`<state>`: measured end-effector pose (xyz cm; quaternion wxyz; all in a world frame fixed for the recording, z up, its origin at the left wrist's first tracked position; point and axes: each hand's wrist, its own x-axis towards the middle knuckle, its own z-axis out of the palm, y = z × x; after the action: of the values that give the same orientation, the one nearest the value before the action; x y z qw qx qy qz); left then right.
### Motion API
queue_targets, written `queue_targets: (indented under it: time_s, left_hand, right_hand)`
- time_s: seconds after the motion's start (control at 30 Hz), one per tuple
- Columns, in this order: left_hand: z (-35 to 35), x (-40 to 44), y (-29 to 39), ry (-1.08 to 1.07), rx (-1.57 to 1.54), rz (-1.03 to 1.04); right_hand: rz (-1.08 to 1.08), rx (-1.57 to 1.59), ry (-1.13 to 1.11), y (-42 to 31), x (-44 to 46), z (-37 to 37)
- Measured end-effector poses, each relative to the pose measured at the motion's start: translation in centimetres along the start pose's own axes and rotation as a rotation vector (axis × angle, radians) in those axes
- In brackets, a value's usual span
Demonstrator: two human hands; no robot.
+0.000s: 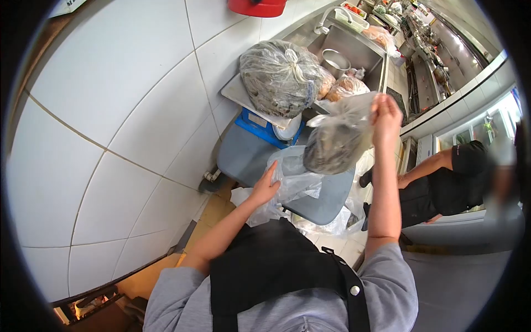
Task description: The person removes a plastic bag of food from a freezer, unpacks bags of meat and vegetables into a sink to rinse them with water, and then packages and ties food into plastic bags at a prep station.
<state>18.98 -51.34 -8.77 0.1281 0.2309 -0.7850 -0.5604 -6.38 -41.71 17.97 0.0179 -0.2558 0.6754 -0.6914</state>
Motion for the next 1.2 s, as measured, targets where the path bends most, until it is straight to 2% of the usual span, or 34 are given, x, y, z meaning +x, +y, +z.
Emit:
queue_targets:
  time_s: [0.27, 0.33, 0.37, 0.4, 0.5, 0.53, 0.6, 0.63, 0.67, 0.73, 0.77, 0.83, 0.93, 0.97, 1.03, 1.1, 1.13, 1.2]
  left_hand:
    - [-1.6, 0.2, 0.3, -0.039, -0.021, 0.011]
    - [-3.0, 0.9, 1.3, -0.064, 0.095, -0.119]
    - [-3.2, 1.2, 1.3, 0.041, 0.114, -0.048]
    - [-3.6, 1.8, 1.6, 0.043, 0.117, -0.051]
    - [-5.8, 2.9, 5.3, -0.009, 0.039, -0.206]
    - [-6.0, 3.7, 5.1, -0.014, 0.043, -0.201]
    - [-6.5, 4.9, 4.7, 0.021, -0.375, -0.215]
    - [-7.5, 4.5, 7.2, -0.014, -0.550, -0.286]
    - [-7.7, 4.8, 7.6, -0.029, -0.544, -0.278]
    - [-8.2, 5.1, 8.1, -0.048, -0.649, -0.323]
    - [-8.2, 5.3, 7.8, -0.072, -0.691, -0.302]
    - [-8.2, 5.2, 7.7, -0.080, -0.635, -0.299]
    - [-8.7, 4.8, 8.0, -0.077, -0.542, -0.308]
    - [-9.3, 4.8, 7.8, -0.096, -0.504, -0.304]
    - [-9.4, 4.0, 7.7, -0.119, -0.461, -0.308]
    - [-9.3, 3.8, 8.5, -0.132, -0.477, -0.298]
    - [-9.3, 3.5, 9.2, -0.130, -0.474, -0.291]
    - [-9.1, 2.6, 10.7, -0.143, -0.502, -0.313]
  right_hand:
    - [0.147, -0.073, 0.027, 9.4, -7.7, 4.2]
    - [0.148, -0.209, -0.010, 9.9, -9.5, 4.8]
    - [0.169, -0.197, -0.016, 9.8, -10.3, 5.2]
    - [0.190, -0.185, -0.023, 9.8, -10.8, 5.6]
    - [0.169, -0.137, -0.070, 9.0, -11.6, 6.7]
    - [0.167, -0.135, -0.062, 8.9, -12.0, 6.8]
    - [0.091, -0.298, -0.277, 8.5, -13.0, 6.7]
    - [0.064, -0.332, -0.307, 9.4, -13.4, 6.7]
    - [0.061, -0.334, -0.290, 9.9, -14.0, 6.8]
    - [-0.127, -0.584, -0.451, 10.6, -15.6, 6.9]
    - [-0.122, -0.585, -0.432, 10.4, -16.4, 6.9]
    - [-0.176, -0.703, -0.584, 10.1, -17.7, 6.8]
    - [-0.239, -0.523, -0.673, 11.2, -15.7, 4.0]
    - [0.084, -0.490, -0.519, 9.7, -14.2, 2.9]
    - [0.088, -0.624, -0.102, 14.9, -10.8, 0.1]
    - [-0.168, -0.958, 0.103, 25.7, -9.2, -3.0]
    - [-0.174, -0.954, 0.107, 26.1, -8.6, -3.9]
    - [0.430, -0.817, -0.337, 26.6, -7.9, -4.5]
